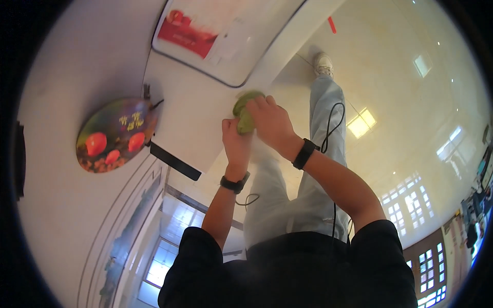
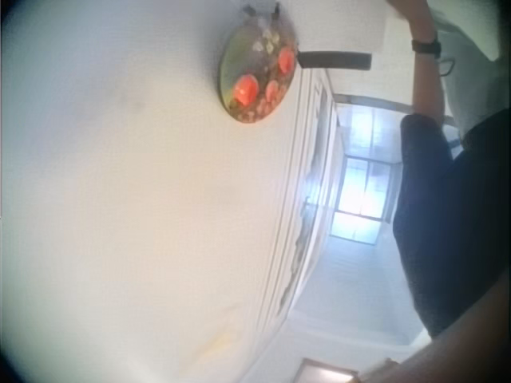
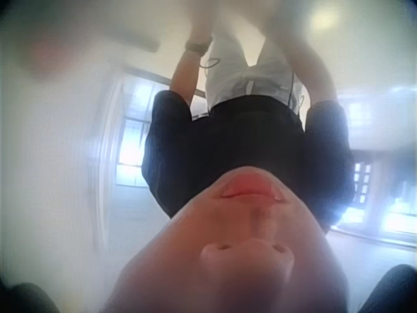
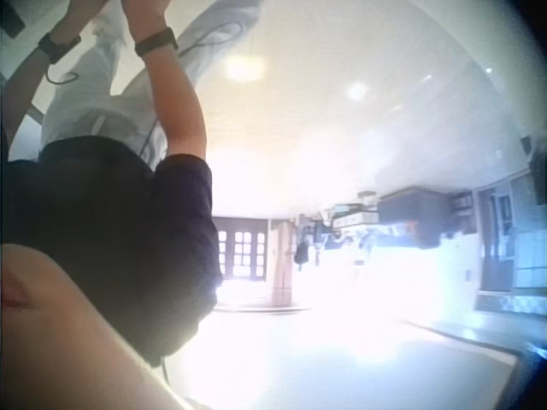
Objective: The person wipes a door handle, a decorative wall panel, a tabletop, and a door frame using a green cloth.
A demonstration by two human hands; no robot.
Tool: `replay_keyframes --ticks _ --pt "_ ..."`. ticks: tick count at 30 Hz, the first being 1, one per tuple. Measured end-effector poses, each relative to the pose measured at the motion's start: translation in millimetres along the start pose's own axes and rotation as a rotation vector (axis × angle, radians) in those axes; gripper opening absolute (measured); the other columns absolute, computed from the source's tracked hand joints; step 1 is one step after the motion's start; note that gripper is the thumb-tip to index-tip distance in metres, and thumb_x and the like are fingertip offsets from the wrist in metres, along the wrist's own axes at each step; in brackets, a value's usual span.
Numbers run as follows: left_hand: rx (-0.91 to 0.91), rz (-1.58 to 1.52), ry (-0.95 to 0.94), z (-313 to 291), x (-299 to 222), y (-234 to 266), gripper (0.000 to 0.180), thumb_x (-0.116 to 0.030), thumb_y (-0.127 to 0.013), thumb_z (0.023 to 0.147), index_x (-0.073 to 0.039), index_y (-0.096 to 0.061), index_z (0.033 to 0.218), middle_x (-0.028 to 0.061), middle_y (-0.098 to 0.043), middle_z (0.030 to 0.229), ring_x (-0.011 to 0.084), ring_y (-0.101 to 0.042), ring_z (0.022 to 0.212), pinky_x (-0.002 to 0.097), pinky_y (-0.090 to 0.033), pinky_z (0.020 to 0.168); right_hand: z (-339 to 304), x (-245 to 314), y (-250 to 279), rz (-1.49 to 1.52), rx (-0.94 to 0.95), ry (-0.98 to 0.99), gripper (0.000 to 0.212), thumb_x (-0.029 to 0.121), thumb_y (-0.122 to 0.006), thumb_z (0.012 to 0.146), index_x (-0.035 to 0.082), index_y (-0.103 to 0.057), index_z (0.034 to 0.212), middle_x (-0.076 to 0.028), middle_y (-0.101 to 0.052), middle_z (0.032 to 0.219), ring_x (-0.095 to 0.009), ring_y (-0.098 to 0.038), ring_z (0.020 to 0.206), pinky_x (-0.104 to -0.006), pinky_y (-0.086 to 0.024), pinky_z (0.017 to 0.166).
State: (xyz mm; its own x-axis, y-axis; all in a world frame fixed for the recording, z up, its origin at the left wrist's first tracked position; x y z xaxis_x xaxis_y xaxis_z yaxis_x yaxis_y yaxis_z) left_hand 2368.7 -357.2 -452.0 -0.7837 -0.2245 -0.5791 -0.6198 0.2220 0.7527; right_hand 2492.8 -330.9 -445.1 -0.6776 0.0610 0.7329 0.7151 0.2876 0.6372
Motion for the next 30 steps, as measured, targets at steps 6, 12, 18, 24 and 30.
replay_keyframes --ticks 6,12,18,24,30 --pt "0.013 -0.011 0.009 31 -70 -41 0.025 -0.004 -0.068 0.07 -0.002 -0.06 0.094 0.0111 -0.051 0.09 0.0297 -0.054 0.082 0.037 -0.047 0.071 24 -53 63 0.032 0.041 -0.095 0.031 0.001 -0.06 0.066 0.009 -0.055 0.095 -0.008 -0.053 0.093 -0.028 -0.052 0.089 -0.0362 -0.051 0.064" --pt "0.055 -0.019 -0.018 80 -137 -97 0.03 -0.006 -0.068 0.071 -0.005 -0.059 0.1 0.0114 -0.051 0.094 0.0319 -0.057 0.081 0.0409 -0.048 0.067 60 -107 143 -0.082 0.04 -0.066 0.034 0.002 -0.06 0.066 0.011 -0.055 0.098 -0.006 -0.055 0.098 -0.028 -0.054 0.095 -0.0394 -0.051 0.069" --pt "0.003 -0.102 -0.005 99 -175 -103 0.039 -0.004 -0.066 0.07 -0.007 -0.058 0.108 0.0102 -0.049 0.099 0.0324 -0.058 0.081 0.0426 -0.049 0.065 72 -130 167 0.002 0.079 -0.165 0.042 0.001 -0.061 0.067 0.01 -0.053 0.107 -0.008 -0.056 0.1 -0.032 -0.053 0.099 -0.0407 -0.048 0.079" --pt "0.001 -0.135 0.112 80 -131 -56 0.026 -0.007 -0.064 0.073 -0.007 -0.056 0.098 0.0127 -0.05 0.094 0.036 -0.056 0.081 0.0441 -0.048 0.065 68 -83 125 0.07 0.131 -0.03 0.044 -0.003 -0.06 0.066 0.007 -0.051 0.109 -0.013 -0.052 0.104 -0.035 -0.05 0.101 -0.0426 -0.047 0.082" --pt "-0.013 -0.168 0.164 71 -117 -71 0.032 -0.005 -0.063 0.073 -0.007 -0.054 0.103 0.0127 -0.053 0.097 0.0351 -0.056 0.09 0.0431 -0.048 0.07 70 -78 113 0.048 0.1 -0.005 0.042 -0.005 -0.055 0.071 0.007 -0.052 0.112 -0.014 -0.052 0.103 -0.035 -0.05 0.101 -0.042 -0.045 0.083"
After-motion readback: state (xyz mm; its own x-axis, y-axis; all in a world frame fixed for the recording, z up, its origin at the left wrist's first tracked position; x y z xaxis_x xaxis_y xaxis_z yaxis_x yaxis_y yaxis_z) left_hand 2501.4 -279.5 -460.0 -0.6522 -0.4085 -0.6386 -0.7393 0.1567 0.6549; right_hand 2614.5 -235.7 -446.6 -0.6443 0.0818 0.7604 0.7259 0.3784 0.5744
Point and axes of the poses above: each hand's wrist, its own z-axis towards the middle knuckle, its own y-axis out of the back of the hand, x = y × z, the point moved 8 cm from there along z, towards the middle knuckle
